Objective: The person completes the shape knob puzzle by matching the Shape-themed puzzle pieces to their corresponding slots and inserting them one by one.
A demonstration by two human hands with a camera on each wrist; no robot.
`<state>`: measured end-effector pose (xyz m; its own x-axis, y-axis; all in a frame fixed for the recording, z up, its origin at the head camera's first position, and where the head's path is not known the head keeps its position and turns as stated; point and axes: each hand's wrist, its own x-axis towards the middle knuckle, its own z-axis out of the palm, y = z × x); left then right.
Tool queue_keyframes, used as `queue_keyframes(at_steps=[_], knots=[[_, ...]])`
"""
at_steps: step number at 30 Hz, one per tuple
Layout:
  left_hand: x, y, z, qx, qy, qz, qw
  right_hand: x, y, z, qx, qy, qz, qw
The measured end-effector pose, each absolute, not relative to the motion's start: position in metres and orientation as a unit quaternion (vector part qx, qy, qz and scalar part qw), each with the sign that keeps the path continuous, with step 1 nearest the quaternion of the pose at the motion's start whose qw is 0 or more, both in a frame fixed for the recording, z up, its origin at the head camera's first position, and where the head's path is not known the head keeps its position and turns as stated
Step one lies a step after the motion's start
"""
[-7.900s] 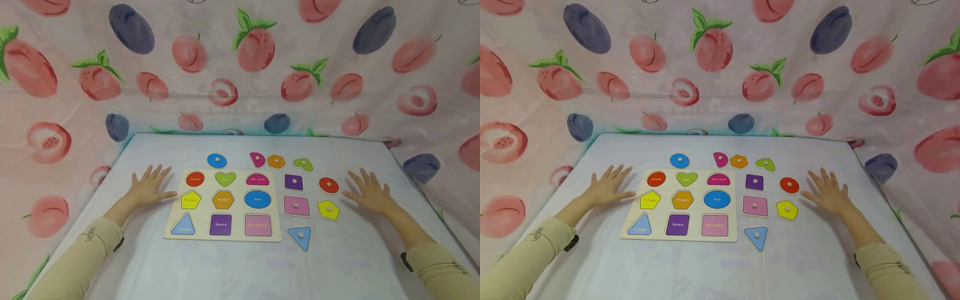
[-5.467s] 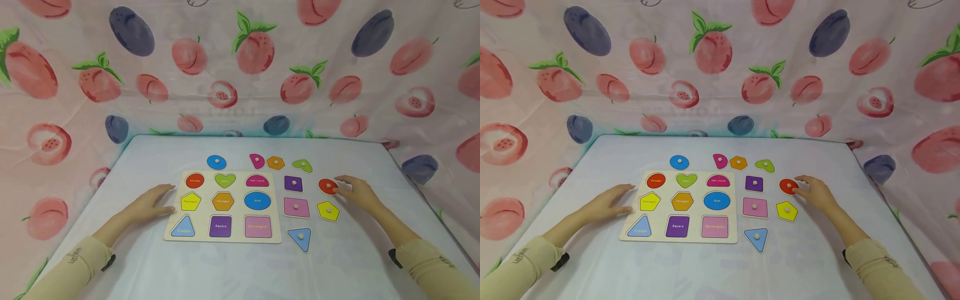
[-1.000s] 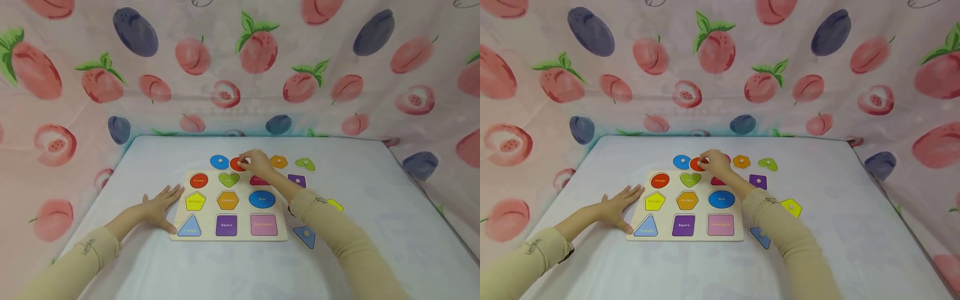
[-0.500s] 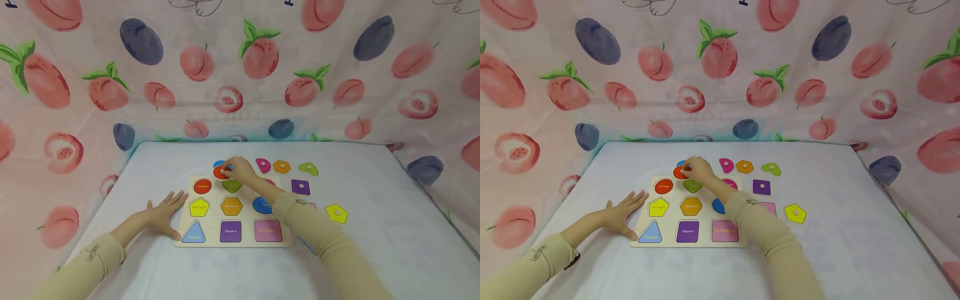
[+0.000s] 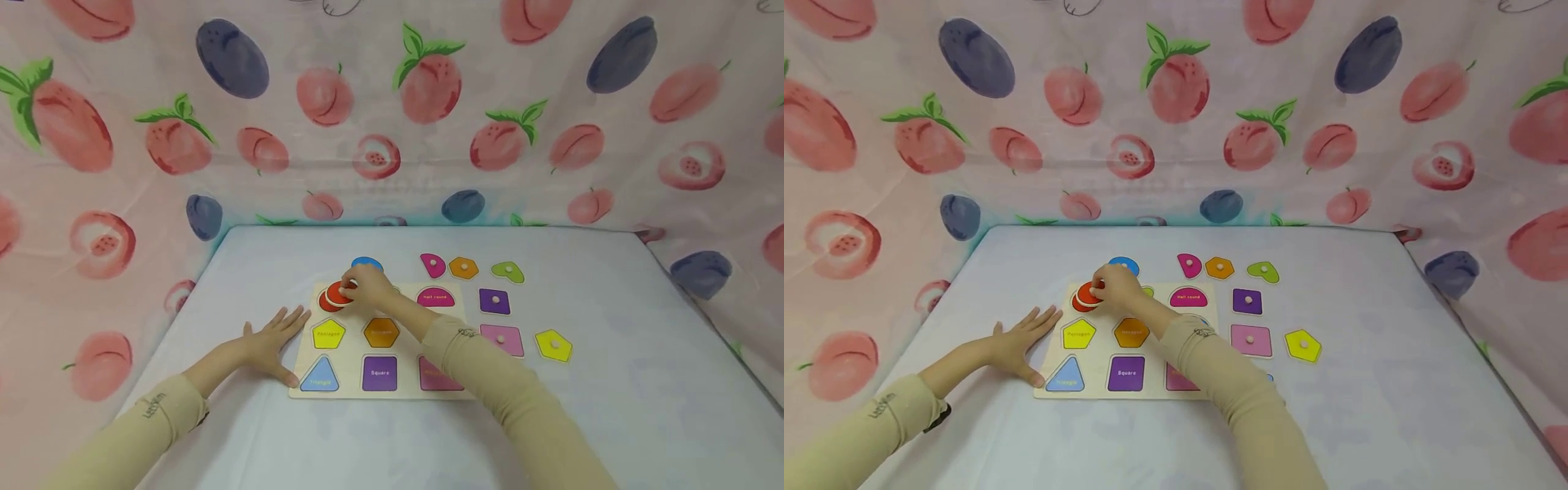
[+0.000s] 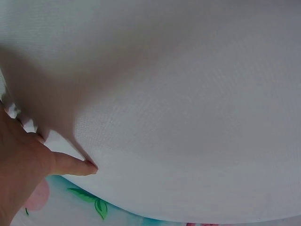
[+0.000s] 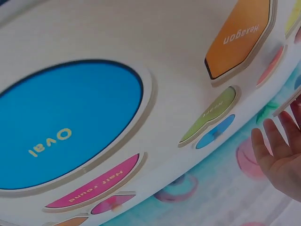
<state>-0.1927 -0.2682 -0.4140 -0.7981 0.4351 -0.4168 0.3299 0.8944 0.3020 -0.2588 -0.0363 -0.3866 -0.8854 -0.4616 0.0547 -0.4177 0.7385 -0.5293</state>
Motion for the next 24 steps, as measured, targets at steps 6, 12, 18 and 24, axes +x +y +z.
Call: queue_keyframes(at_steps=[6, 12, 18, 24], knots=[[-0.195, -0.266, -0.412, 0.198, 0.943, 0.103, 0.249, -0.259, -0.042, -0.387, -0.226, 0.937, -0.262, 0.051], [-0.195, -0.266, -0.414, 0.195, 0.943, 0.100, 0.249, -0.258, -0.045, -0.390, -0.220, 0.938, -0.261, 0.062], [-0.195, -0.266, -0.415, 0.198, 0.943, 0.105, 0.246, -0.260, -0.052, -0.397, -0.218, 0.940, -0.255, 0.056], [-0.194, -0.266, -0.415, 0.195, 0.944, 0.113, 0.243, -0.263, -0.059, -0.404, -0.208, 0.947, -0.242, 0.047]])
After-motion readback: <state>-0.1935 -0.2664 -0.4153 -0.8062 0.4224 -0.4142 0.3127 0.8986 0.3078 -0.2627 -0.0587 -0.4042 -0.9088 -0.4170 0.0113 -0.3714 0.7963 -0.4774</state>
